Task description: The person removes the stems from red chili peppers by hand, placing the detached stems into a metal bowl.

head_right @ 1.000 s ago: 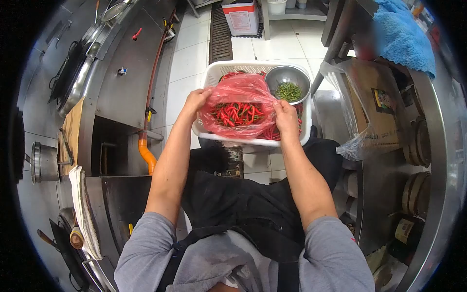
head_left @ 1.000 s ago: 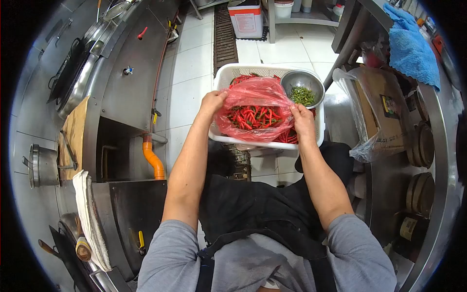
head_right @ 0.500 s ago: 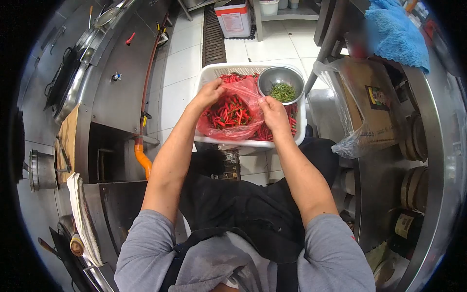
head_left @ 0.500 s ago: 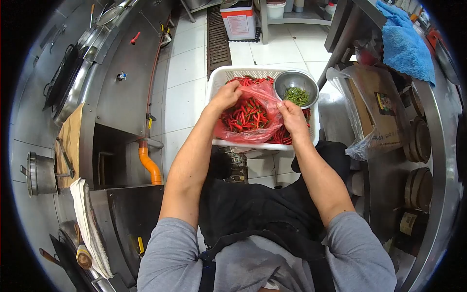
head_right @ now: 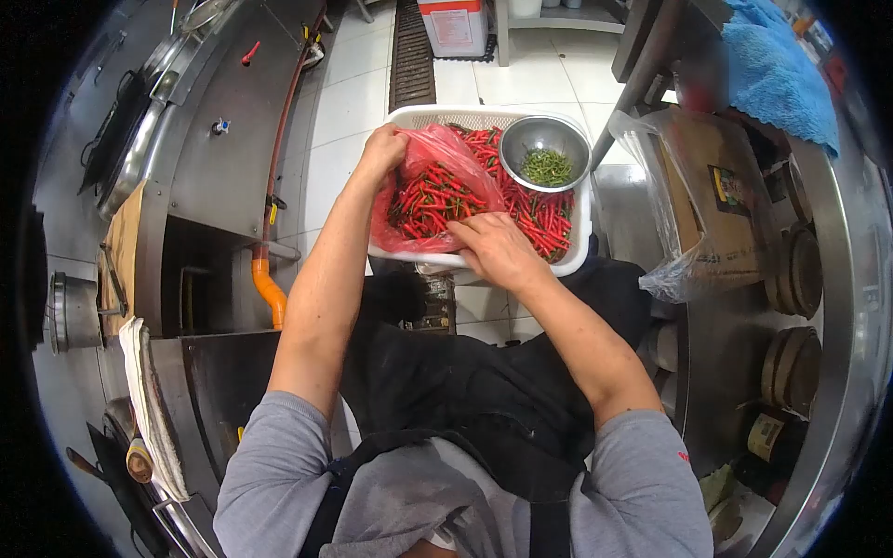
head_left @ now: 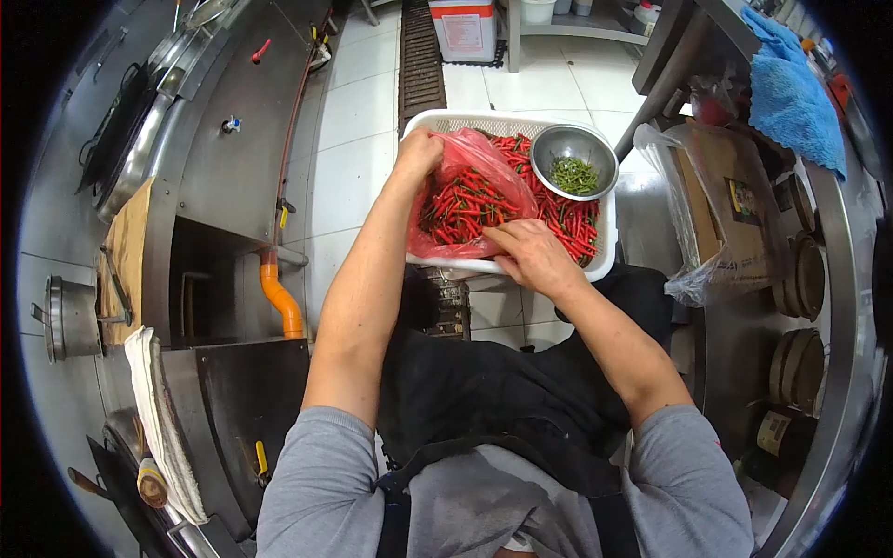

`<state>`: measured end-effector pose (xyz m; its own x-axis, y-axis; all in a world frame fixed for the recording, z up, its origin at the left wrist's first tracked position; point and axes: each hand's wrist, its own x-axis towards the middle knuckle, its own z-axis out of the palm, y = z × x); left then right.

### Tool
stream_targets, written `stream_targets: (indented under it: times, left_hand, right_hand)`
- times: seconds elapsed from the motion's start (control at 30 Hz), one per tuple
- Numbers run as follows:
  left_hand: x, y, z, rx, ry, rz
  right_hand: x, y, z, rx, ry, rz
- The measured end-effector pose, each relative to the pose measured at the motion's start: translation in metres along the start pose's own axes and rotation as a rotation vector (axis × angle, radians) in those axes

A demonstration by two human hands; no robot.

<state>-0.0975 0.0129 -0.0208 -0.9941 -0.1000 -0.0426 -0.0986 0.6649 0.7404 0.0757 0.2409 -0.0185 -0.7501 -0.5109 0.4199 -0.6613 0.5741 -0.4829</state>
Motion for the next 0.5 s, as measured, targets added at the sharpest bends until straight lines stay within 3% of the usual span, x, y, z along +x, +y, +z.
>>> stream_targets:
  times: [0.1, 0.13, 0.2, 0.3, 0.37, 0.43, 0.5]
  left_hand:
    - [-0.004, -0.006, -0.004, 0.151, -0.020, -0.084]
    - [0.005, -0.025, 0.000, 0.152, -0.019, -0.090]
    - [0.032, -0.076, 0.012, 0.272, -0.182, -0.179]
    - [0.017, -0.072, -0.001, 0.319, -0.329, -0.342]
    - [-0.007, -0.045, -0.019, 0.475, -0.283, -0.225]
    - [-0.022, -0.041, -0.034, 0.295, -0.084, -0.192]
    - [-0.033, -0.036, -0.045, 0.292, -0.086, -0.240]
  right_hand:
    - [-0.010, 0.025, 0.003, -0.059, -0.134, -0.050]
    - [-0.011, 0.026, 0.002, -0.061, -0.078, -0.067]
    - [-0.015, 0.034, -0.004, -0.091, -0.095, -0.077]
    - [-0.020, 0.045, -0.009, -0.170, -0.121, -0.074]
    - [-0.023, 0.050, -0.007, -0.197, -0.105, -0.019]
    - [-0.021, 0.046, -0.007, -0.158, -0.074, -0.029]
    - [-0.020, 0.044, -0.003, -0.114, -0.041, -0.038]
